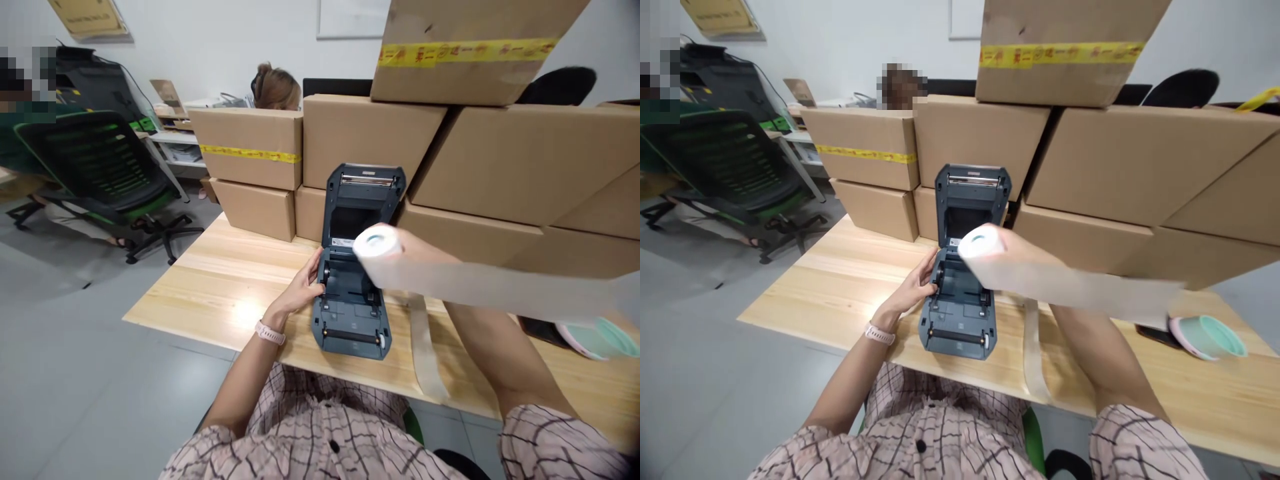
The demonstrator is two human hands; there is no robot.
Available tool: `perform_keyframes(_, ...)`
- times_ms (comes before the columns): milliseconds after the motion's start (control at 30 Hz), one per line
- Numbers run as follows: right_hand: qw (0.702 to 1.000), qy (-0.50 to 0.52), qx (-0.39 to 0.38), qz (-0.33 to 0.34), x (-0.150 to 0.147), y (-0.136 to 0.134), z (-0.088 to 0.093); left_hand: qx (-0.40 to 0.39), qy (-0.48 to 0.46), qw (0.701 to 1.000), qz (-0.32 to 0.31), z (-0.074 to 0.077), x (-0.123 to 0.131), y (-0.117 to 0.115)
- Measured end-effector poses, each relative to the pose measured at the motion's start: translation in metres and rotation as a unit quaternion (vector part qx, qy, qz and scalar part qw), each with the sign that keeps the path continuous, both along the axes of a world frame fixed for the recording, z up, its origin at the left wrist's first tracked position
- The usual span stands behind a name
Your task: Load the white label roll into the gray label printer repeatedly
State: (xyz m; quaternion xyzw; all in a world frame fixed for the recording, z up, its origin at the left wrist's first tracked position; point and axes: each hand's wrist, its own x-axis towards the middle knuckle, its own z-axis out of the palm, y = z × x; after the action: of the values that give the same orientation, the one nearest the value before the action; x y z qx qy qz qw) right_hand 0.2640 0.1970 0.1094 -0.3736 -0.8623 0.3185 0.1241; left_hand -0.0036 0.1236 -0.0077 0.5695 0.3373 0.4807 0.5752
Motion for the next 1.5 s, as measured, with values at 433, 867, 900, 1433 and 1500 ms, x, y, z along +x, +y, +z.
perform_keyframes(433,0.962,-0.245,0.048,0.108,-0.068,-0.014,-0.017,-0.011,-0.025,0.999,-0.018,-0.001,0.000,0.001)
perform_keyframes(867,0.977,-0.125,0.116,0.125,-0.015,-0.135,-0.046,0.008,-0.022,1.000,-0.004,0.000,0.002,-0.003)
perform_keyframes(900,0.978,-0.121,0.126,0.115,-0.016,-0.139,-0.051,0.012,-0.021,1.000,-0.002,-0.001,0.002,-0.003)
perform_keyframes(1433,0.954,-0.109,0.264,0.094,-0.021,-0.151,-0.074,0.263,0.333,0.903,0.073,0.029,0.031,-0.066)
perform_keyframes(1500,0.945,-0.121,0.293,0.085,-0.020,-0.161,-0.073,0.288,0.380,0.878,0.039,0.034,0.034,-0.079)
